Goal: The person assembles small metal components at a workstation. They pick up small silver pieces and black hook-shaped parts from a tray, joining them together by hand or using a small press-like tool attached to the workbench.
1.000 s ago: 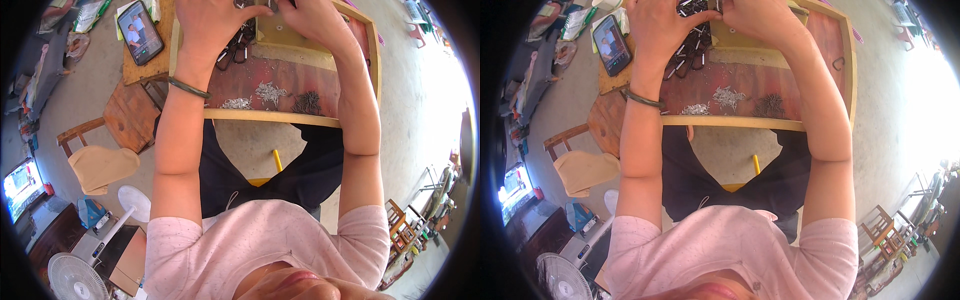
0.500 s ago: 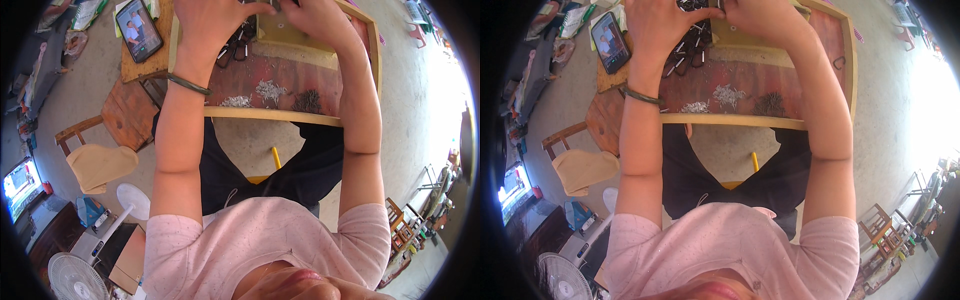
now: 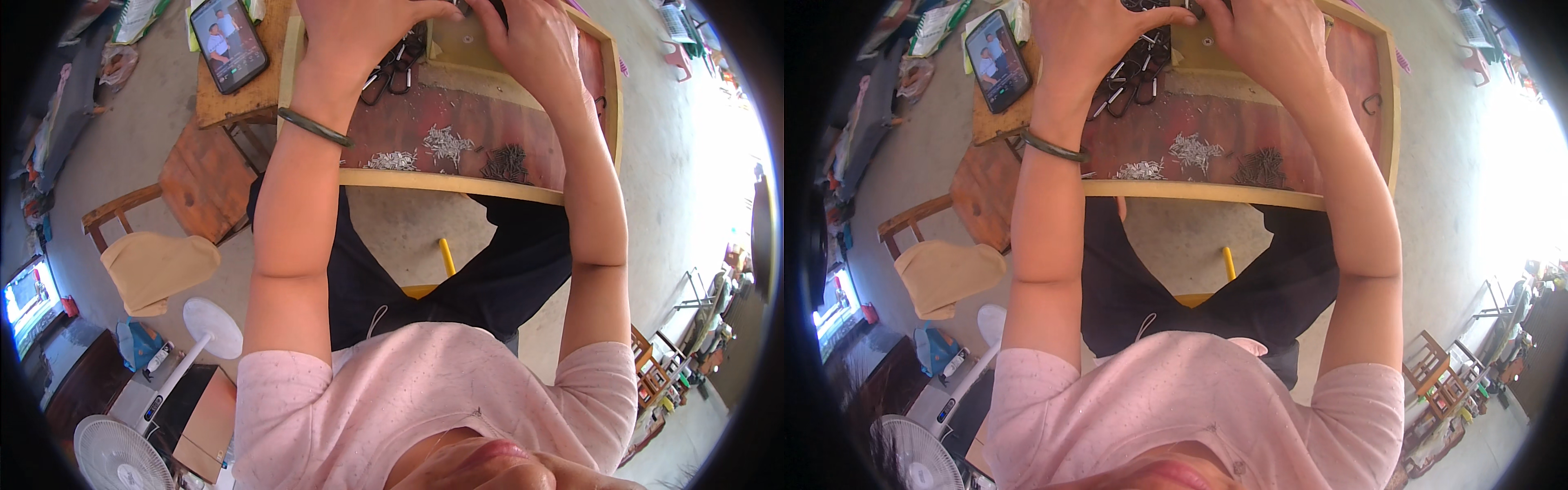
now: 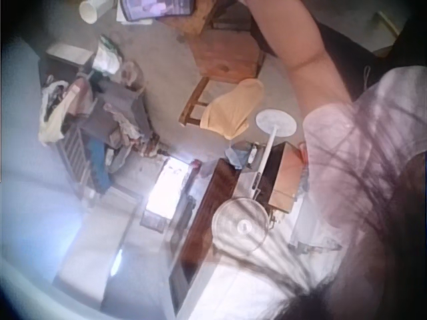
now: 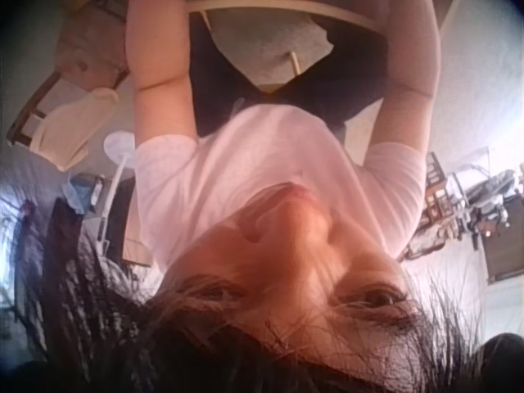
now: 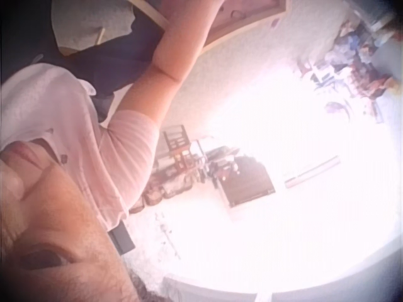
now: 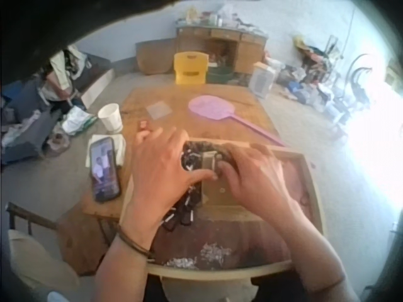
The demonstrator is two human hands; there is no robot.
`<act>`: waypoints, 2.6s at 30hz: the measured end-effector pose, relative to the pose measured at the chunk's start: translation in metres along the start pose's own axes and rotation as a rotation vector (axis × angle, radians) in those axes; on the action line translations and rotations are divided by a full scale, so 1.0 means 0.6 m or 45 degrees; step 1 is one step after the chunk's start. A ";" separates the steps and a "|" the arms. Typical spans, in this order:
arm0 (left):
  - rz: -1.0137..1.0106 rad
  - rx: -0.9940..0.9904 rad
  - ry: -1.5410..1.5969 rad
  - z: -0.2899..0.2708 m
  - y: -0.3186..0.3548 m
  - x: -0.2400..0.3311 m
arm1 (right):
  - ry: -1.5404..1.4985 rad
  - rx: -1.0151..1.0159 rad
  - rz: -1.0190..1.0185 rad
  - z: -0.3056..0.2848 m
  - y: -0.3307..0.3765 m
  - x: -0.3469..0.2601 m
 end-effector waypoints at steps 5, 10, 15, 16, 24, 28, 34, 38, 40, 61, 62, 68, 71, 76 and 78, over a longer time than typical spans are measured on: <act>-0.045 -0.061 0.006 0.005 -0.003 -0.003 | 0.033 0.003 -0.012 0.000 0.000 -0.004; -0.066 -0.075 -0.044 0.002 -0.002 -0.003 | 0.022 -0.057 0.005 -0.002 -0.003 -0.008; -0.081 -0.064 -0.075 0.001 -0.002 0.001 | 0.018 -0.049 0.032 0.000 -0.001 -0.002; -0.084 -0.058 -0.074 0.002 0.000 0.001 | 0.017 -0.048 0.031 0.000 -0.001 -0.002; -0.111 -0.075 -0.028 0.007 0.005 -0.004 | -0.357 -0.072 0.185 -0.015 0.005 0.007; -0.120 -0.081 -0.006 0.011 0.003 -0.001 | -0.379 0.174 -0.124 -0.060 0.056 -0.020; -0.124 -0.061 0.006 0.008 0.005 -0.006 | -0.534 -0.459 -0.522 0.006 0.124 -0.121; -0.140 -0.074 0.009 0.008 0.006 -0.006 | -0.542 -0.493 -0.617 0.031 0.137 -0.139; -0.133 -0.065 -0.027 0.011 0.006 -0.007 | -0.520 -0.509 -0.657 0.041 0.141 -0.143; -0.138 -0.070 0.000 0.008 0.007 -0.005 | -0.488 -0.588 -0.943 0.045 0.140 -0.146; -0.151 -0.078 0.016 0.008 0.008 -0.008 | -0.491 -0.592 -0.992 0.049 0.139 -0.151; -0.136 -0.090 -0.025 -0.002 0.004 -0.002 | -0.434 -0.555 -0.867 0.077 0.134 -0.145; -0.159 -0.107 -0.012 0.003 0.004 -0.005 | -0.432 -0.556 -0.678 0.073 0.130 -0.132; -0.161 -0.114 -0.009 0.002 0.004 -0.005 | -0.458 -0.469 -0.696 0.056 0.123 -0.126; -0.157 -0.108 0.003 0.003 0.005 -0.006 | -0.436 -0.421 -0.901 0.054 0.129 -0.135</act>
Point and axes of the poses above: each hand's wrist, its own y-axis away from the middle knuckle, its own z-axis out of the palm, x = y × z, the point moved 7 cm from there along -y, towards the middle knuckle, and after that the axes turned 1 degree about z, right-handed, at the moved point
